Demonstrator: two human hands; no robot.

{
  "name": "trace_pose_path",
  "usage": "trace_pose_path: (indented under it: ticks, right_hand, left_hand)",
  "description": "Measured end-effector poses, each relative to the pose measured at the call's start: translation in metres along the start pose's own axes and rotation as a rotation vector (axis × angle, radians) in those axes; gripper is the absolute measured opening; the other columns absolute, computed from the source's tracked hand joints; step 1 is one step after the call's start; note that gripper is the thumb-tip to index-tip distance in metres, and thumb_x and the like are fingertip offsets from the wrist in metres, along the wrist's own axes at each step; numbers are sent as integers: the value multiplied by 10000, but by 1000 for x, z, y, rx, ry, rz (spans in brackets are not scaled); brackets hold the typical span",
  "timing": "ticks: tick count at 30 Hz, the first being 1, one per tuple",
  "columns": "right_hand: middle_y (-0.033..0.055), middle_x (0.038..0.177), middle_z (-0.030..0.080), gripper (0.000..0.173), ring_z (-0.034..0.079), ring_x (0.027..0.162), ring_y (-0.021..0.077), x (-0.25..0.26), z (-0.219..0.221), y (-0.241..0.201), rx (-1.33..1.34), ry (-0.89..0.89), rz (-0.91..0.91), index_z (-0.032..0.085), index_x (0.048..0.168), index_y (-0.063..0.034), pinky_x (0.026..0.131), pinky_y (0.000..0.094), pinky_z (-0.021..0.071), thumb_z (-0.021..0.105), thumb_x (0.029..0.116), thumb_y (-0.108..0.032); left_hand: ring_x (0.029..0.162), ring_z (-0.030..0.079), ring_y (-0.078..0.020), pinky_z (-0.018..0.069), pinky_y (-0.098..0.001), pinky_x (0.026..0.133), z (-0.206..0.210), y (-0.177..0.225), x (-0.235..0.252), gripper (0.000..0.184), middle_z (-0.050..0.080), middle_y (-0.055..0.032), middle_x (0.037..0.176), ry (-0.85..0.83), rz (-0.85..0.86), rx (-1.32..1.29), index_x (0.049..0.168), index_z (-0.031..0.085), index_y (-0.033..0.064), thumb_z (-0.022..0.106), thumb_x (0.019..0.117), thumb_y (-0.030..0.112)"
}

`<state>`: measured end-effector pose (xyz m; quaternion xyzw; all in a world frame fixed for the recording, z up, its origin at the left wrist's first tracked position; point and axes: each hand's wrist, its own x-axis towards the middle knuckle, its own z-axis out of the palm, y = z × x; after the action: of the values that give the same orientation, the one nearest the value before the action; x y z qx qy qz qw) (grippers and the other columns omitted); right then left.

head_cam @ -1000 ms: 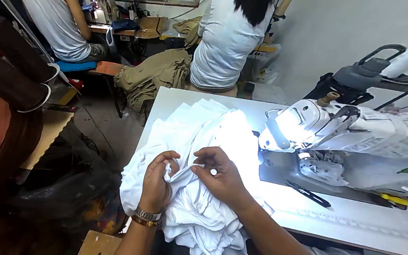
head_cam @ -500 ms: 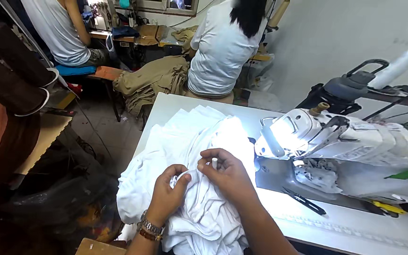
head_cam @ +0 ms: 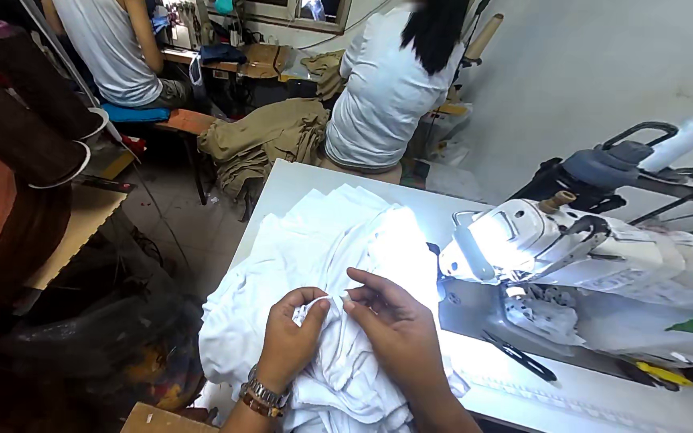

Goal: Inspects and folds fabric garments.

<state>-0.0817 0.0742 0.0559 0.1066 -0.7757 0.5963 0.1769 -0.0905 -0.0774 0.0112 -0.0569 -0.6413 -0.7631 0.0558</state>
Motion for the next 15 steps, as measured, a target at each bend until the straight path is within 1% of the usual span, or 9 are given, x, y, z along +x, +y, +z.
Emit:
trace_pose_path:
  ticks: [3, 6, 8, 11, 13, 14, 15]
  right_hand:
    - [23, 901, 727, 441, 696, 786, 87, -2, 1, 2, 71, 7, -5, 687, 1295, -67, 717, 210, 605, 709, 857, -12]
    - [19, 893, 729, 477, 699, 786, 93, -3, 3, 5, 97, -11, -9, 674, 1325, -75, 723, 217, 609, 731, 855, -16]
    - [12, 886, 732, 472, 695, 773, 84, -3, 5, 9, 81, -19, -20, 674, 1327, -72, 716, 208, 603, 739, 861, -32]
    - [13, 894, 742, 433, 695, 764, 70, 0, 8, 8, 54, -30, -48, 680, 1308, -41, 715, 201, 600, 710, 876, -32]
    - [2, 891, 745, 415, 687, 759, 57, 2, 10, 6, 21, -34, -59, 684, 1298, -38, 707, 190, 590, 700, 883, -37]
    - [-1, 889, 742, 412, 682, 761, 54, 3, 12, 5, 6, -38, -61, 686, 1297, -41, 708, 185, 584, 694, 885, -37]
    - [1, 894, 743, 409, 682, 770, 52, 5, 13, 4, 0, -46, -69, 685, 1295, -34, 720, 186, 583, 691, 886, -32]
  left_hand:
    - [810, 673, -78, 569, -261, 729, 0, 0, 0, 87, 718, 15, 894, -6, -2, -16, 972, 743, 124, 658, 957, 134]
    - [798, 666, -80, 561, -252, 722, 0, 0, 0, 77, 714, 12, 883, -22, -4, -33, 957, 742, 127, 665, 946, 126]
    - [760, 652, -78, 551, -243, 683, 1, 0, 0, 73, 701, 10, 852, -23, -3, -47, 934, 736, 123, 664, 936, 112]
    - [749, 650, -89, 549, -254, 671, 2, -1, 2, 80, 700, 1, 850, -26, -10, -57, 915, 734, 118, 656, 930, 107]
    - [721, 644, -85, 545, -246, 648, 3, -1, 1, 80, 699, -1, 830, -10, -25, -66, 907, 739, 110, 662, 922, 91]
    - [715, 644, -82, 547, -244, 645, 4, 0, 1, 75, 698, -3, 821, -9, -25, -66, 908, 739, 102, 667, 916, 83]
    - [735, 658, -74, 561, -245, 672, 4, -1, 1, 66, 705, -1, 826, -21, -13, -51, 913, 740, 94, 676, 905, 77]
